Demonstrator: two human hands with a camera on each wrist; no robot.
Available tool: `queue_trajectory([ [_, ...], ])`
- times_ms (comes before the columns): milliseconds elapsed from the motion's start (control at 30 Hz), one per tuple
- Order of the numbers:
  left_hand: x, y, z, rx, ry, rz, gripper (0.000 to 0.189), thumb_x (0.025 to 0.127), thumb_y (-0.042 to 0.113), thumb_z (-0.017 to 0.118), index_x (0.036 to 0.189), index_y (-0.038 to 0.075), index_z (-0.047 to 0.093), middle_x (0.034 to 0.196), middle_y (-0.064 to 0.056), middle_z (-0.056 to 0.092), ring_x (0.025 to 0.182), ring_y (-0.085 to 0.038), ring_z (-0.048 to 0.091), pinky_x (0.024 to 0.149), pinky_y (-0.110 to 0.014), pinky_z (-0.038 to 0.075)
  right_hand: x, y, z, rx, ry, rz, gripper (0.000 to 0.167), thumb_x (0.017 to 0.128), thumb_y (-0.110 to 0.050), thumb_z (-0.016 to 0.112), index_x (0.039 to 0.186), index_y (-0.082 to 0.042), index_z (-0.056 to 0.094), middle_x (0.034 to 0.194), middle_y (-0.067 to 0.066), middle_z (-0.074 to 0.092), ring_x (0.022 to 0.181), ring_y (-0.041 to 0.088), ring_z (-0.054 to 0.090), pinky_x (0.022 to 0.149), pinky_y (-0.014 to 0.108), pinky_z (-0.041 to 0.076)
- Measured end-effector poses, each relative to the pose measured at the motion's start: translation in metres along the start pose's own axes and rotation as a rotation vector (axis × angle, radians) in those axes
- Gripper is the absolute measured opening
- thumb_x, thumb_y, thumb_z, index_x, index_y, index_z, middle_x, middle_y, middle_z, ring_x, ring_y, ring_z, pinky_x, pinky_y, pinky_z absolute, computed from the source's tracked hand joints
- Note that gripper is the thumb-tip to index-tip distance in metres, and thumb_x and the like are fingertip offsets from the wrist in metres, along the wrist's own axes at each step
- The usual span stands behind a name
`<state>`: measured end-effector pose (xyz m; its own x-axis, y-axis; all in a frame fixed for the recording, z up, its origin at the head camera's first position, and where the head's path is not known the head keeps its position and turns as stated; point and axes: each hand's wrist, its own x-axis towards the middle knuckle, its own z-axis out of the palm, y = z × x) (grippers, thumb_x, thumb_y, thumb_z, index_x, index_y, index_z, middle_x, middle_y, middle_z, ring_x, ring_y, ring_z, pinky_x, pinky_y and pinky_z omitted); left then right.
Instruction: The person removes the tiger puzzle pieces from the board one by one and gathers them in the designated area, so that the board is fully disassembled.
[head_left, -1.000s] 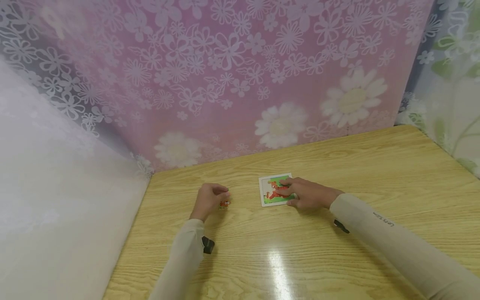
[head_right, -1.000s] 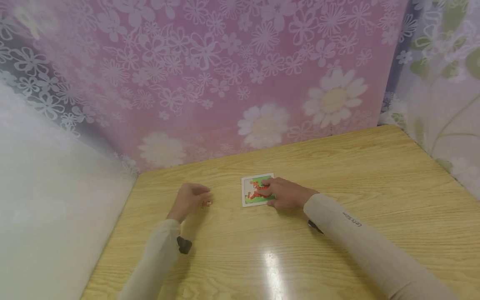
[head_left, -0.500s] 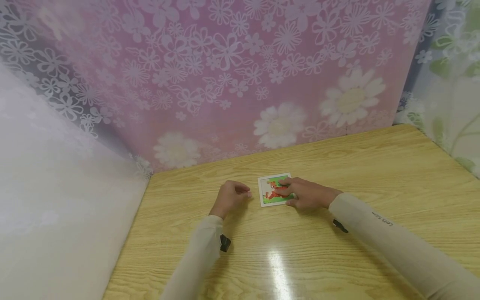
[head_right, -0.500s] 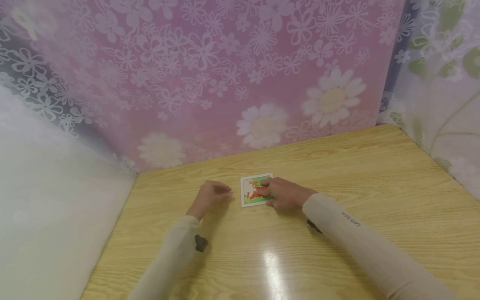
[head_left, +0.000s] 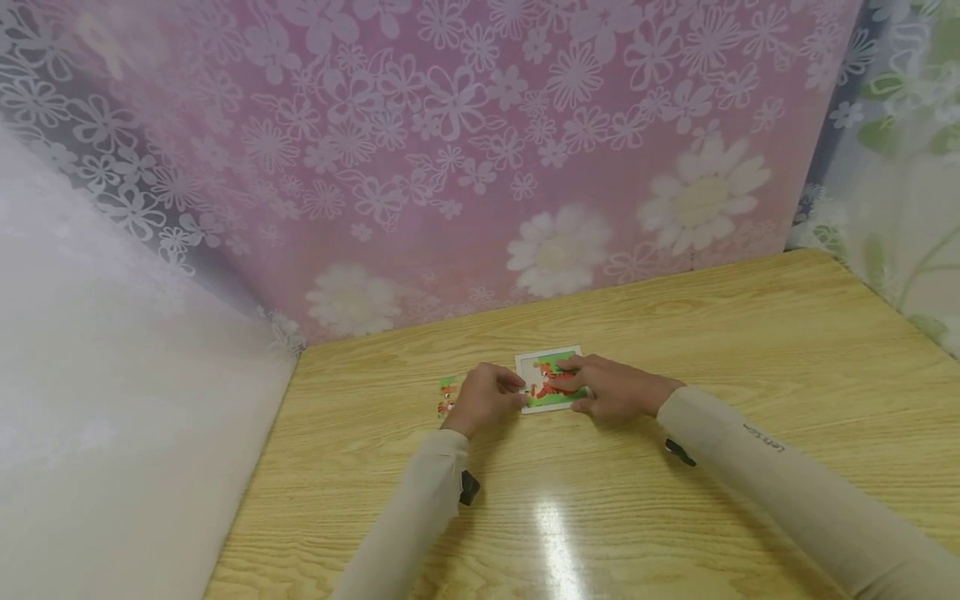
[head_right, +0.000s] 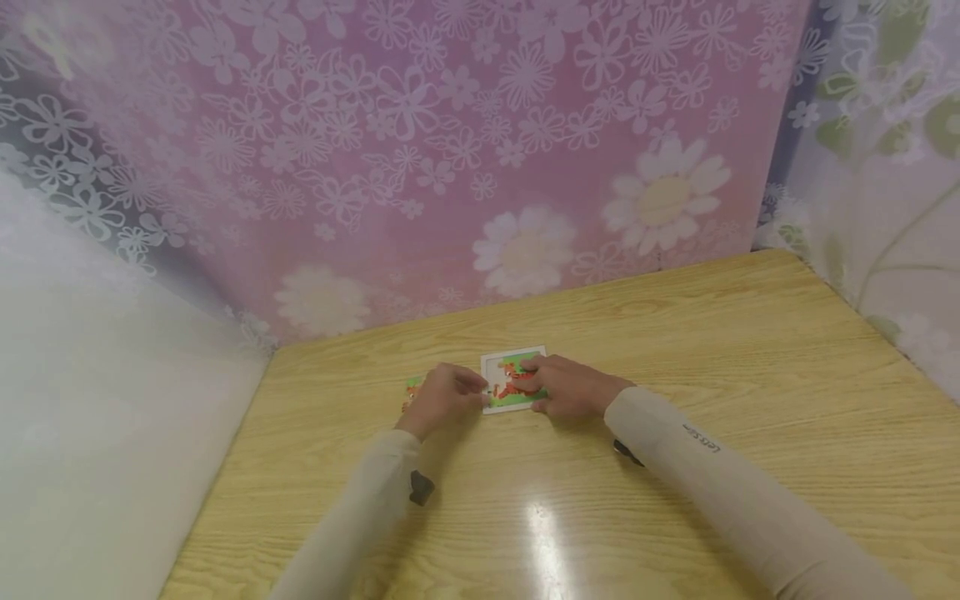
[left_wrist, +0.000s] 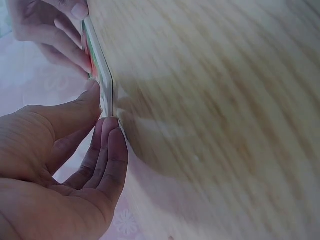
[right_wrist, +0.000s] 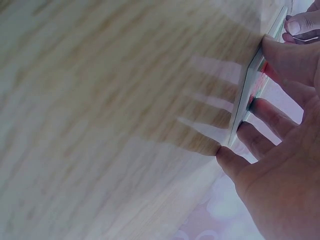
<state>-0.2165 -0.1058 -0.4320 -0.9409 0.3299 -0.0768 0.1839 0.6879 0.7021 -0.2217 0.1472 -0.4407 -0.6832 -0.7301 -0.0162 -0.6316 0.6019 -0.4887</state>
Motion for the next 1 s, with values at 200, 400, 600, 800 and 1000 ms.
queue_trajectory([
  [200,0.0017,0.0029,0.0033,0.035,-0.015,-0.016,0.019,0.090,0.019,0.081,0.103,0.006,0.078,0.094,-0.001,0.070,0.085,-0.013,0.063,0.076,-0.031,0.054,-0.0002,-0.0006,-0.0003,0.010,-0.004,0.006,0.048,0.098,-0.013,0.069,0.144,-0.006,0.057,0.155,0.027,0.038,0.141,0.047,0.037,0.108,0.062,0.037],
  [400,0.0036,0.0034,0.0052,0.045,-0.020,-0.028,0.019,0.088,0.020,0.082,0.100,0.006,0.077,0.093,0.001,0.069,0.084,-0.013,0.062,0.077,-0.031,0.054,-0.0003,-0.0006,0.0001,0.012,-0.002,0.018,0.048,0.097,-0.014,0.069,0.143,-0.006,0.058,0.155,0.026,0.039,0.141,0.047,0.037,0.108,0.062,0.037],
  [600,0.0074,0.0016,0.0062,0.045,-0.039,-0.044,0.017,0.088,0.019,0.082,0.097,0.007,0.075,0.089,0.001,0.067,0.080,-0.012,0.060,0.074,-0.029,0.052,-0.0002,-0.0003,0.0000,0.004,-0.001,0.012,0.048,0.097,-0.014,0.069,0.143,-0.006,0.058,0.155,0.027,0.039,0.141,0.046,0.037,0.108,0.062,0.037],
  [800,0.0079,0.0026,0.0069,0.051,-0.049,-0.045,0.017,0.088,0.018,0.082,0.097,0.005,0.074,0.087,0.001,0.066,0.079,-0.012,0.059,0.073,-0.029,0.051,-0.0002,-0.0010,-0.0007,0.001,-0.004,0.007,0.048,0.097,-0.013,0.069,0.143,-0.005,0.058,0.154,0.027,0.039,0.141,0.046,0.037,0.109,0.062,0.036],
  [1000,0.0071,0.0021,0.0073,0.043,-0.036,-0.041,0.017,0.088,0.018,0.082,0.098,0.007,0.074,0.088,0.001,0.065,0.080,-0.012,0.059,0.074,-0.029,0.052,-0.0001,-0.0013,-0.0002,-0.006,0.001,0.004,0.049,0.097,-0.013,0.069,0.143,-0.004,0.057,0.154,0.028,0.039,0.140,0.047,0.038,0.108,0.061,0.038],
])
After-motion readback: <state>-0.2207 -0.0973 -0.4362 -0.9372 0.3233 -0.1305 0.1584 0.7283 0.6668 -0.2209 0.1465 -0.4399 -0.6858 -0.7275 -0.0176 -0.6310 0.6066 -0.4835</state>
